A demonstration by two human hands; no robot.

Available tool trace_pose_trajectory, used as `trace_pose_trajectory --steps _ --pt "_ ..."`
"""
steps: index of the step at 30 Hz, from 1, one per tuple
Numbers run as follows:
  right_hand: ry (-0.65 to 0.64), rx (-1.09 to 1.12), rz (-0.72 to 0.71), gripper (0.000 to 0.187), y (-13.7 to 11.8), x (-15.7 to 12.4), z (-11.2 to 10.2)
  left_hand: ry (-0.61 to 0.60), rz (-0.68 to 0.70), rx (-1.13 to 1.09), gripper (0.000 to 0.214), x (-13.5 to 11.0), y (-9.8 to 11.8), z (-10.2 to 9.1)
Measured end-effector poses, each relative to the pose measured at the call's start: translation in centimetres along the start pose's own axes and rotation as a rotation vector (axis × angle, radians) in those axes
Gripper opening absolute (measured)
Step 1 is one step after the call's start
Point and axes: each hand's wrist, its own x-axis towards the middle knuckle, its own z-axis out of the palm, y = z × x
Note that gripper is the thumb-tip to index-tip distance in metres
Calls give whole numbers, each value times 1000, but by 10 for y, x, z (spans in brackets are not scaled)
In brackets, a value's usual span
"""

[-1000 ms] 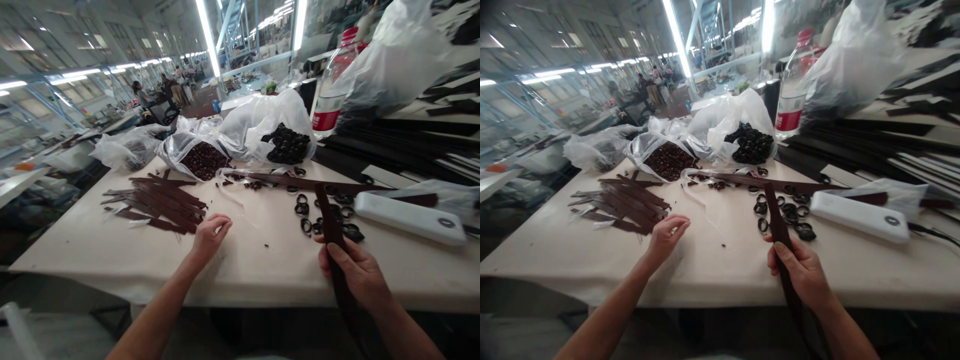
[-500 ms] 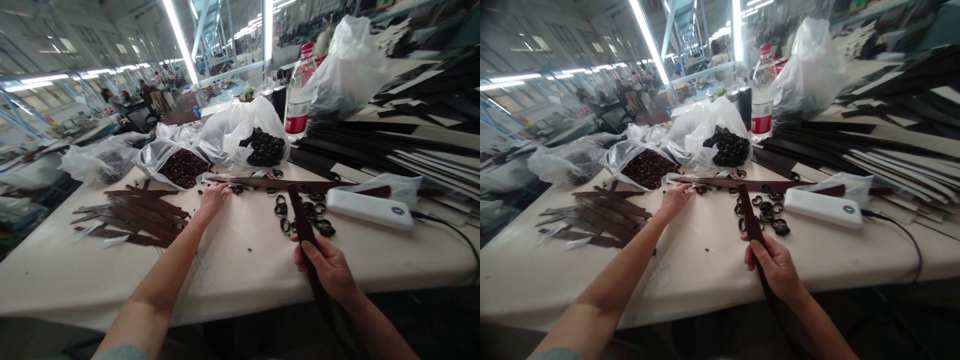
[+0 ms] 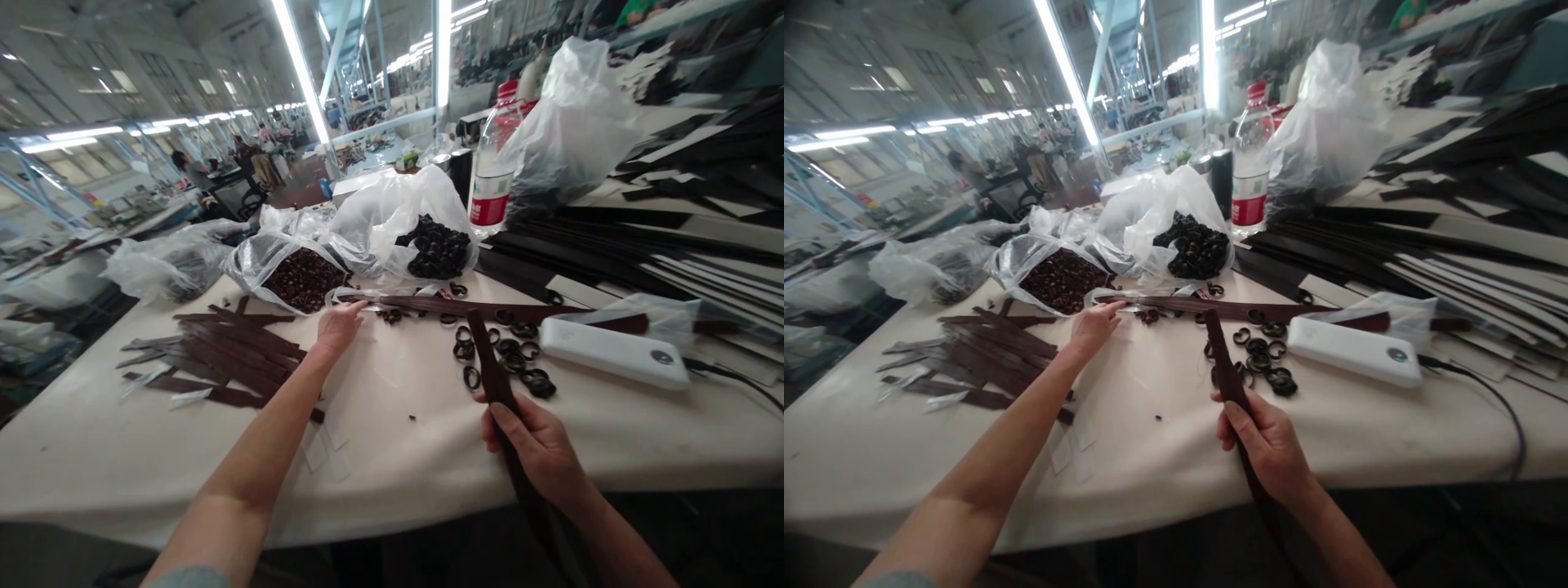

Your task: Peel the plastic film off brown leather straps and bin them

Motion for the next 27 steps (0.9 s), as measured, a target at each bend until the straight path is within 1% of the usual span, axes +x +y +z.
trace_pose_trajectory --steps 3,5,7,9,10,11,13,14,15,17,19,21,24,26,27 --pt "-8 -10 6 35 2 1 -1 14 16 -28 15 7 4 0" --pt "-10 -14 9 36 3 2 -1 52 34 -68 18 4 10 -10" --pt "-7 -19 8 37 3 2 -1 94 67 -115 20 -8 17 -25" --pt "-1 -26 1 37 1 2 -1 152 113 -208 23 -31 22 -41" --pt "2 -26 -3 37 1 2 0 179 140 -292 25 -45 25 -48" --pt "5 -22 -5 38 1 2 0 207 166 -423 28 -61 28 -53" --pt "17 4 -3 39 0 3 -1 216 168 -737 37 -92 33 -58" --pt "25 29 2 39 0 4 -2 209 127 -894 41 -106 35 -58" --pt "36 56 7 40 -1 4 -3 199 56 -1025 42 -118 38 -57" --pt "35 94 11 41 -7 2 -2 190 -123 -1224 35 -136 44 -53" --pt "-24 120 7 38 -17 -1 1 159 -248 -1346 26 -147 51 -50" --pt "-151 136 39 35 -31 -4 9 99 -287 -1411 25 -154 59 -52" --pt "-359 144 115 34 -50 -5 27 17 -279 -1439 22 -157 71 -58" --pt "-463 139 120 34 -56 -4 40 -13 -252 -1449 21 -159 78 -62" --pt "-495 134 107 34 -57 -3 46 -18 -235 -1462 20 -159 81 -62"
